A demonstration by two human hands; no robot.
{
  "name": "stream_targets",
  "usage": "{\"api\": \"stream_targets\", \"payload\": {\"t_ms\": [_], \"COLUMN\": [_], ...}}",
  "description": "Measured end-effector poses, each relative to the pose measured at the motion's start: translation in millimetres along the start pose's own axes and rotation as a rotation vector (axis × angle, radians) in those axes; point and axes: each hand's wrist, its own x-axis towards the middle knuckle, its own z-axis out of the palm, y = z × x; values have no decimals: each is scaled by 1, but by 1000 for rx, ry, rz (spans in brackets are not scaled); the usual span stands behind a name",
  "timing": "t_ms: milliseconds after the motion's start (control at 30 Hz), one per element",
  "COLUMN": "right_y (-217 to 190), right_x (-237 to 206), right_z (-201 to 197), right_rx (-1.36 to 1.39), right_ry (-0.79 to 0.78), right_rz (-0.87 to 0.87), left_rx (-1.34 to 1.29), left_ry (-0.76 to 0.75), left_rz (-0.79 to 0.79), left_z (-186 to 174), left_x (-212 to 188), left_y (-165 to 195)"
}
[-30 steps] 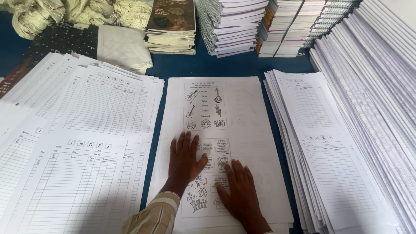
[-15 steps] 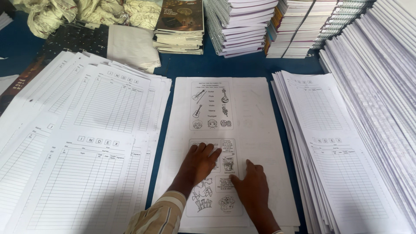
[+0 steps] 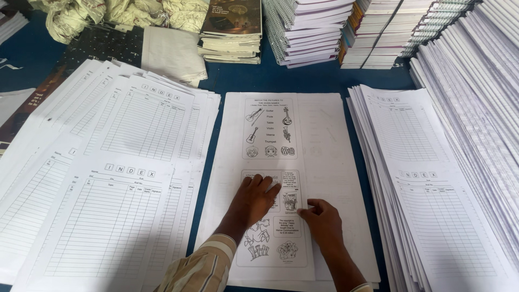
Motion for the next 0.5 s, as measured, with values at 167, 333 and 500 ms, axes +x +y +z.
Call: {"api": "stream_targets", "payload": {"t_ms": [167, 333, 500], "right_y": [-1, -6, -1], "right_x": [-3, -7, -9], "right_z": [3, 7, 15], "right_rx": [30, -30, -104], "right_ry": [-9, -22, -10], "right_rz": [-11, -64, -219], "left_rx": [-4, -168, -371], "left_ry": [35, -32, -114], "left_rz": [-7, -345, -717], "left_z": [5, 10, -5], "left_x": [1, 20, 49], "left_y": [-1, 23, 44]}}
